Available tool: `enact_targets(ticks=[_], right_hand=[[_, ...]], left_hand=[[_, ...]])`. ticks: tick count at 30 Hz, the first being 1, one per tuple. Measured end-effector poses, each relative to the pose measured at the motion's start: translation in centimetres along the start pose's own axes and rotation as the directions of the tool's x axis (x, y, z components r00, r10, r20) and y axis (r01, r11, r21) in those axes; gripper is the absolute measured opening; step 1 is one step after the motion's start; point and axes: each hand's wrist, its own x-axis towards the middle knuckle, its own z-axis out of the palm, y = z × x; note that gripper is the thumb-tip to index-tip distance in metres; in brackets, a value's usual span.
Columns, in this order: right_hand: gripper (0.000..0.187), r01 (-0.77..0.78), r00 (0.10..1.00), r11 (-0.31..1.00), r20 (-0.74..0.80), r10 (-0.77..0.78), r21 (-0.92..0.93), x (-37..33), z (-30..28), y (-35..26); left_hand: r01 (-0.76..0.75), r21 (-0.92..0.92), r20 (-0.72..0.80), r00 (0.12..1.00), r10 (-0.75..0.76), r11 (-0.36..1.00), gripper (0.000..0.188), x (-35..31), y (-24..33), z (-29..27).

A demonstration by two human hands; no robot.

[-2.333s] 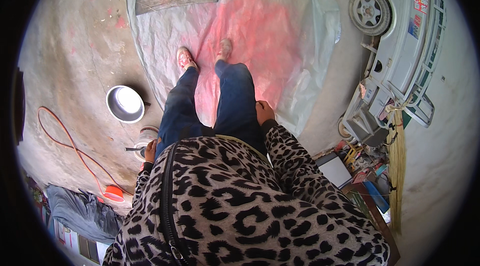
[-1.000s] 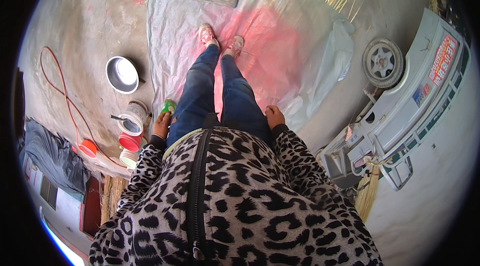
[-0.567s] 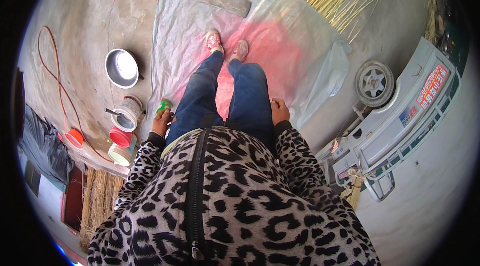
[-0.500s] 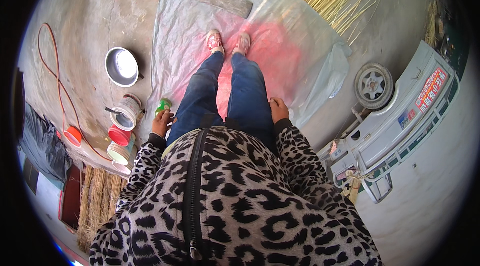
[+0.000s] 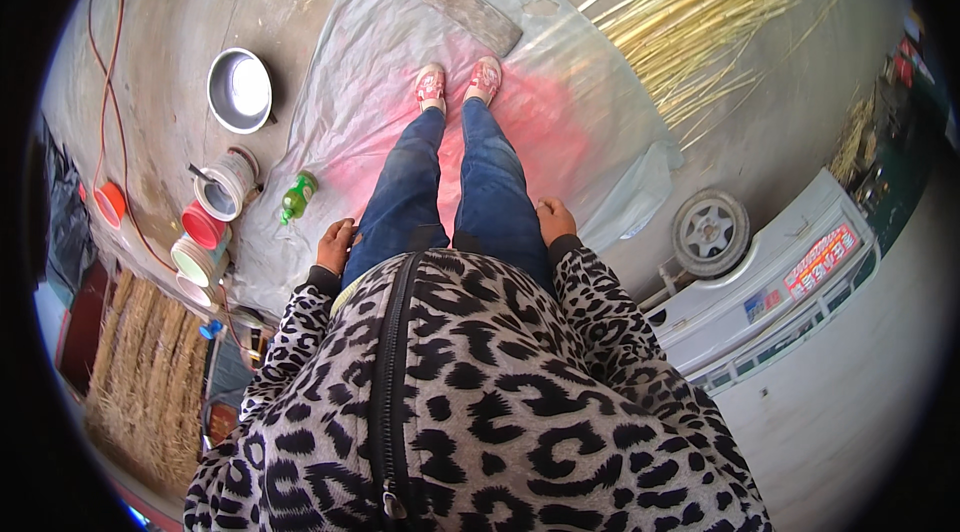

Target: The person smooths a large plastic sheet on the floor, then walks to a wood-burning stove. They add dried corn cobs into the stove opening and use a long-handled spatula to adjust the burning material.

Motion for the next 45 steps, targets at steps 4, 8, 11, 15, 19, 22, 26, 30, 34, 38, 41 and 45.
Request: enact_targets(ticks=[4,8,11,15,19,22,26,30,34,38,41,45], right_hand=[[0.030,0.031,0.998,0.998,0.047,-0.029,-0.046,2.2,-1.5,-0.8],[0.029,-0.016,0.995,0.999,0.096,0.019,-0.032,3.8,-3.0,-1.7],[0.029,0.004,0.996,0.996,0.088,0.004,-0.092,4.0,-4.5,-2.7],[0.032,-0.018,0.995,0.990,0.098,0.031,-0.138,2.9,-5.7,-3.9],[0.034,-0.054,0.986,0.978,0.141,0.084,-0.203,2.9,-5.0,-5.6],[0.034,-0.064,0.979,0.978,0.180,0.101,-0.199,2.9,-4.2,-7.6],[0.033,-0.050,0.972,0.982,0.218,0.089,-0.180,2.1,-2.3,-9.8],[0.027,0.141,0.978,0.956,0.184,-0.095,-0.257,2.4,-1.9,-10.8],[0.024,0.087,0.996,0.959,0.051,-0.076,-0.269,4.2,-2.3,-12.7],[0.031,-0.062,0.984,0.956,0.142,0.107,-0.288,4.1,-1.2,-15.0],[0.032,-0.028,0.956,0.938,0.263,0.126,-0.346,2.8,0.1,-15.8],[0.032,-0.007,0.941,0.926,0.310,0.134,-0.379,2.3,0.2,-15.9]], left_hand=[[0.026,-0.095,-0.044,0.999,-0.031,0.995,0.040,-1.2,-0.7,1.9],[-0.066,-0.148,-0.088,0.995,0.053,0.987,0.038,-1.4,-3.7,3.4],[-0.086,-0.134,-0.116,0.991,0.070,0.987,0.038,-0.4,-6.4,4.6],[-0.068,-0.128,-0.059,0.996,0.061,0.989,0.040,0.8,-7.8,5.5],[-0.020,-0.142,-0.100,0.995,0.006,0.990,0.043,0.2,-7.6,4.5],[-0.020,-0.159,-0.068,0.998,0.009,0.987,0.044,0.1,-7.4,3.9],[-0.014,-0.214,-0.030,1.000,0.008,0.977,0.043,0.3,-8.1,3.2],[-0.003,-0.235,-0.024,1.000,-0.002,0.972,0.042,-0.1,-8.4,2.1],[0.050,-0.232,0.002,0.999,-0.050,0.971,0.043,-1.0,-10.8,1.7],[0.078,-0.200,0.105,0.993,-0.058,0.977,0.044,-1.3,-16.9,3.7],[0.213,-0.397,0.219,0.967,-0.133,0.893,0.045,-1.5,-21.4,6.9],[0.062,-0.461,0.258,0.964,0.066,0.885,0.045,-2.3,-22.8,8.8]])
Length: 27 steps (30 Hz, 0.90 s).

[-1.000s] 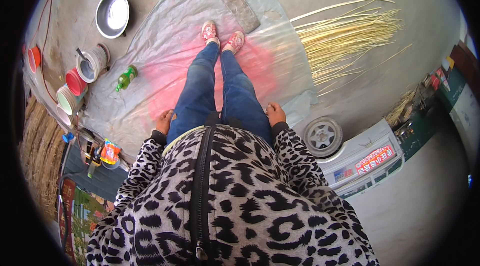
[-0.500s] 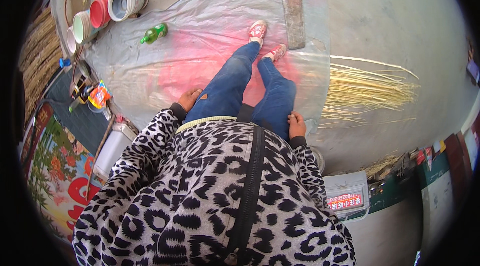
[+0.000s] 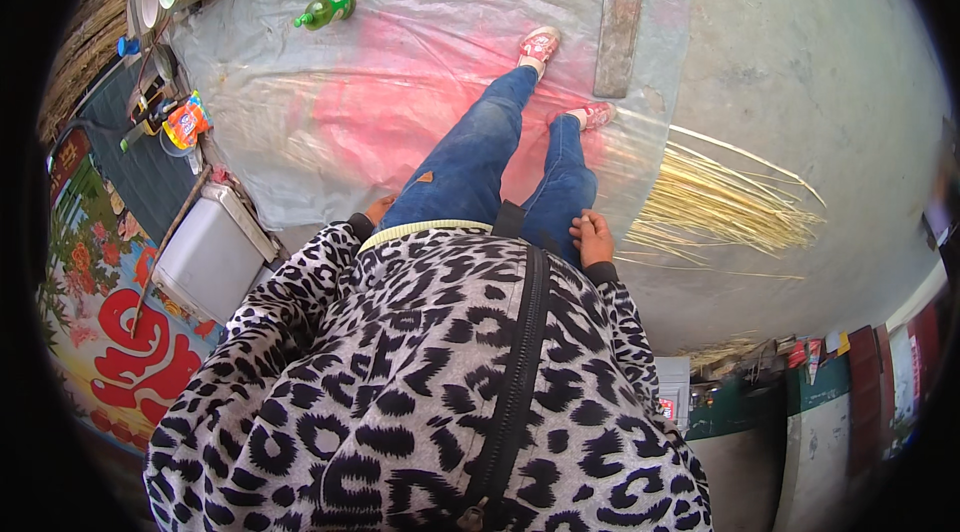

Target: The person smooths a large plastic sheet on the floor, then walks to a wood-burning stove. They add dried corn cobs into the stove opening and use a long-handled spatula to adjust the burning material.

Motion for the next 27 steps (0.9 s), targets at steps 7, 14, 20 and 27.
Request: enact_targets(ticks=[7,14,20,27], right_hand=[[0.030,-0.035,0.997,0.996,-0.072,0.029,-0.082,1.5,-4.4,-0.2],[0.032,0.022,0.998,0.989,-0.060,-0.031,-0.145,1.0,-7.7,-1.6],[0.033,0.015,0.998,0.988,-0.058,-0.024,-0.153,1.4,-11.2,-0.7],[0.032,0.049,0.996,0.995,-0.069,-0.055,-0.087,2.3,-16.2,3.1]], left_hand=[[-0.181,-0.126,0.026,0.982,0.186,0.975,0.043,-0.2,-0.8,3.9],[-0.157,0.285,0.023,0.987,0.157,0.946,0.041,-0.1,-3.4,7.4],[-0.248,0.327,0.055,0.968,0.243,0.912,0.047,-0.2,-3.5,10.8],[-0.393,0.122,0.005,0.918,0.396,0.911,0.054,-0.4,-3.6,14.7]])
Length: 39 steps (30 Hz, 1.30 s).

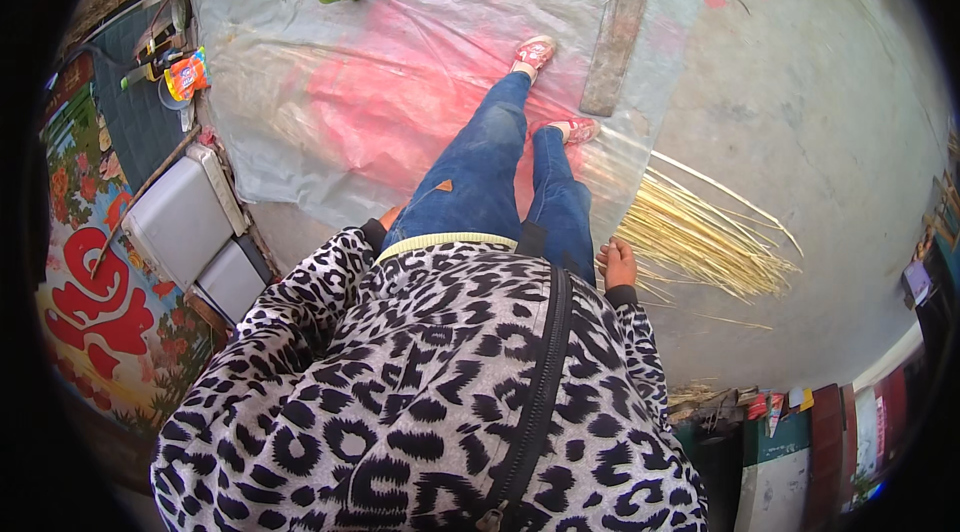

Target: The person smooths a large plastic sheet on the floor, then walks to a wood-burning stove. They add dried corn cobs into the stove opening and use a long-handled spatula to adjust the burning material.

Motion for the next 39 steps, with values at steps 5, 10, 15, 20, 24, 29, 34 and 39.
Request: enact_targets(ticks=[5,10,15,20,24,29,34,39], right_hand=[[0.029,0.031,1.000,0.999,0.000,-0.031,0.016,0.4,-2.9,3.4],[0.030,0.041,0.999,0.995,-0.029,-0.038,0.096,0.2,-5.6,6.5],[0.031,0.081,0.991,0.983,-0.121,-0.062,0.164,-0.4,-7.6,10.6],[0.032,0.133,0.982,0.972,-0.161,-0.102,0.191,-0.7,-9.2,17.1],[0.038,0.309,0.947,0.945,-0.057,-0.316,-0.104,-2.6,-8.8,23.5],[0.039,0.061,0.993,0.998,-0.100,-0.063,-0.021,-3.8,-7.6,24.2],[0.040,-0.061,0.991,0.992,-0.109,0.073,0.110,-5.2,-9.2,17.8],[0.041,-0.140,0.983,0.970,-0.091,0.161,0.199,-6.6,-12.2,10.5]], left_hand=[[-0.019,0.128,0.017,1.000,0.017,0.992,0.055,0.6,-0.2,1.7],[-0.016,0.248,0.053,0.999,0.003,0.969,0.051,2.3,-2.0,1.7],[-0.031,0.262,0.114,0.994,0.001,0.965,0.050,5.1,-0.9,0.9],[0.008,0.382,0.129,0.990,-0.062,0.924,0.049,7.7,2.6,1.1],[0.082,0.481,0.113,0.981,-0.154,0.873,0.049,8.7,4.8,1.6],[0.170,0.536,0.067,0.968,-0.242,0.827,0.048,10.5,8.6,1.9],[0.272,0.544,-0.028,0.951,-0.307,0.794,0.047,14.7,15.7,3.2],[0.355,0.535,-0.110,0.929,-0.354,0.766,0.047,19.2,25.5,4.2]])
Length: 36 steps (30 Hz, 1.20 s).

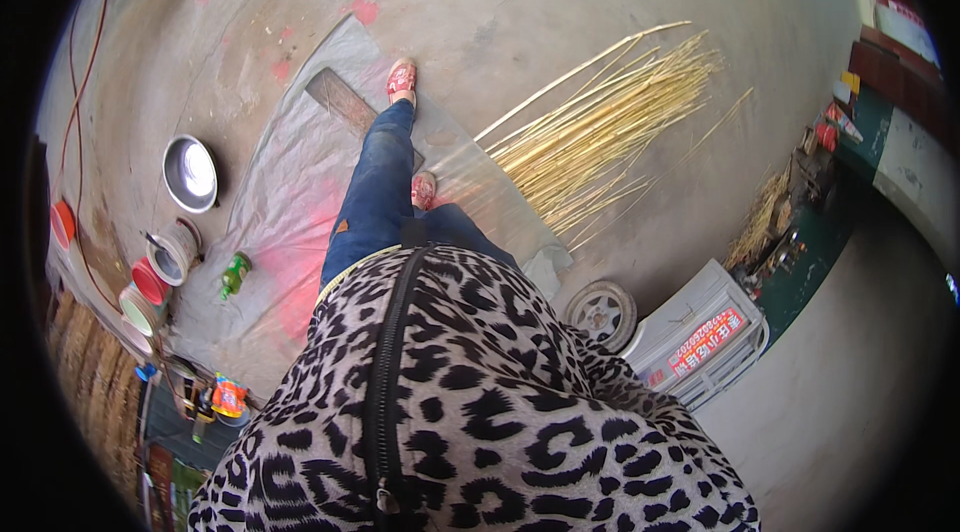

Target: The person smooths a large plastic sheet on the floor, then walks to a wood-burning stove. They add dried corn cobs into the stove opening and use a long-handled spatula to adjust the burning material.

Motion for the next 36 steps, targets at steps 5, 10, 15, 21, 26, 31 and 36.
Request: enact_targets(ticks=[5,10,15,21,26,31,36], right_hand=[[0.042,-0.062,0.998,0.994,-0.009,0.064,0.095,-1.4,-1.3,-6.1],[0.043,-0.102,0.994,0.974,-0.014,0.107,0.203,-1.6,-2.0,-10.1],[0.044,-0.130,0.990,0.941,-0.014,0.142,0.311,-0.7,-3.7,-12.2],[0.045,-0.133,0.989,0.898,-0.003,0.148,0.420,2.8,-8.0,-13.3],[0.046,-0.106,0.992,0.865,-0.005,0.125,0.490,7.4,-13.9,-13.5],[0.046,-0.129,0.990,0.829,0.029,0.135,0.544,11.2,-20.8,-12.4],[0.047,-0.250,0.968,0.732,0.161,0.191,0.634,14.5,-30.8,-12.1]], left_hand=[[0.045,0.058,0.000,0.999,-0.045,0.997,0.046,0.5,10.1,-5.4],[0.053,0.142,-0.004,0.999,-0.053,0.988,0.046,2.2,19.0,-9.4],[0.024,0.239,-0.001,1.000,-0.025,0.971,0.045,4.8,27.5,-11.1],[-0.025,0.347,-0.009,1.000,0.030,0.937,0.045,7.8,38.4,-9.8],[-0.081,0.417,-0.016,0.995,0.097,0.905,0.045,9.8,50.8,-5.4],[-0.137,0.503,0.022,0.989,0.146,0.854,0.045,10.5,64.9,1.9],[-0.184,0.546,0.044,0.981,0.191,0.818,0.045,11.1,76.8,9.9]])
